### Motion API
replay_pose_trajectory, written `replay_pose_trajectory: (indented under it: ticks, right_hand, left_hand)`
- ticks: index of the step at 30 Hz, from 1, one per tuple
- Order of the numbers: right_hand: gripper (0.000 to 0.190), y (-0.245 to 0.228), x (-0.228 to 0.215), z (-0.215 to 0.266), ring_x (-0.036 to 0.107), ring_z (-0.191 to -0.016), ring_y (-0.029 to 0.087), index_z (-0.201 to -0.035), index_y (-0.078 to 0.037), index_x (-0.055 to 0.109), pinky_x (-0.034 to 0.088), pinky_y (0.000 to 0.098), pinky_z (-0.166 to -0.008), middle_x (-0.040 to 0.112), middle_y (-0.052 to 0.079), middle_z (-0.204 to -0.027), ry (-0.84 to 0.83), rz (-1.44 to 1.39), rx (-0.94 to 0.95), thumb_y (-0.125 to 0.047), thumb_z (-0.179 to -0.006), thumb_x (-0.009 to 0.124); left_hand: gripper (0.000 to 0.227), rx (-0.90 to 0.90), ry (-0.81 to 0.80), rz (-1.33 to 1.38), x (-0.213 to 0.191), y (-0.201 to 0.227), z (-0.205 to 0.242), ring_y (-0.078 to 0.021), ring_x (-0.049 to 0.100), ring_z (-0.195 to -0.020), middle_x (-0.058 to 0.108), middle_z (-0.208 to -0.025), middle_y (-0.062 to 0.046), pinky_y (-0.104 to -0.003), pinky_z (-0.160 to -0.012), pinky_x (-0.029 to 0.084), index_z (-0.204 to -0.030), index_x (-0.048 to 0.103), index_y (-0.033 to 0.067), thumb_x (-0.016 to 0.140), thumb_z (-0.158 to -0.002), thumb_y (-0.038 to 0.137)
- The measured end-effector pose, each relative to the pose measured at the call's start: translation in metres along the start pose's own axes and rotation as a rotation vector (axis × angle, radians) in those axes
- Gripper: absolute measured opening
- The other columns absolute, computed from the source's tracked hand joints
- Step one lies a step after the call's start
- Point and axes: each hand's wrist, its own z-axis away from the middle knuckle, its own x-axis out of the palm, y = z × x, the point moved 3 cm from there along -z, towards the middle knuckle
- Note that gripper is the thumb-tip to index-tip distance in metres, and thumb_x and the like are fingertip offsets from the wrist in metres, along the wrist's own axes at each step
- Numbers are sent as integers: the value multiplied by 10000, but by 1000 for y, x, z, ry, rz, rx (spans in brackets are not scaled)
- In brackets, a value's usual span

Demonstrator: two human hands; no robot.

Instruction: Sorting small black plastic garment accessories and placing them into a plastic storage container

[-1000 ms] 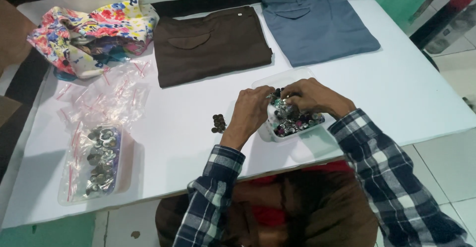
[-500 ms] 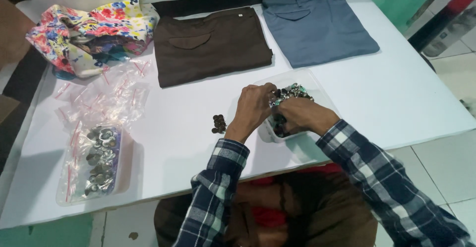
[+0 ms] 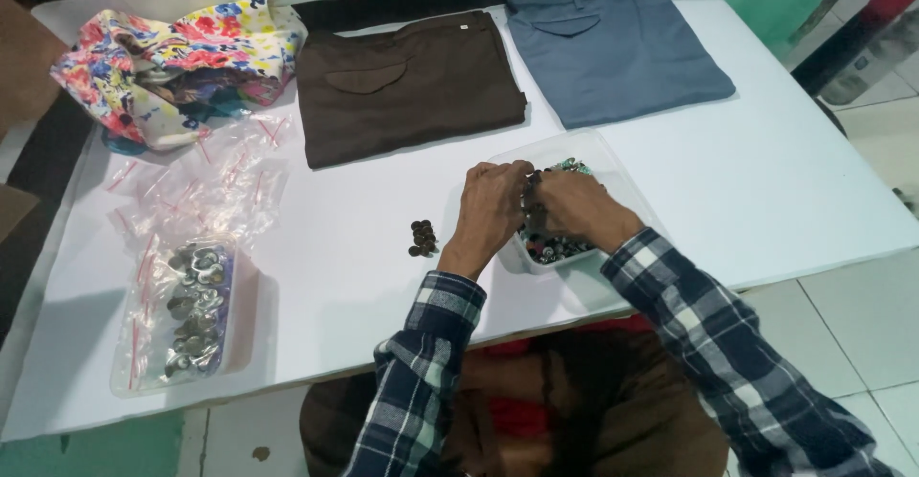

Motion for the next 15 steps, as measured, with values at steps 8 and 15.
replay_pose_trajectory:
  ticks: [8,15]
  right_hand:
    - [175,74,37,-23,729,-725,312,-968,-101,767,586,429,-687,747,120,-791,0,-254,87,-222,-908,655]
    - [171,77,28,-3,653,-825,196,-1024,-79,822,537,349,-753,768,104,-846,45,-893,122,-93,-894,713]
  left_hand:
    - [272,7,-37,-5,-5,1,-3,-296,737,-943,731,-928,-79,-517,-1088,421,-1186,627,167,550,-953,48]
    - [288,-6,-118,18,-22,24,2,-253,741,-905,773,-854,-22,-495,-1192,235,-1116,716,157,746,-833,113]
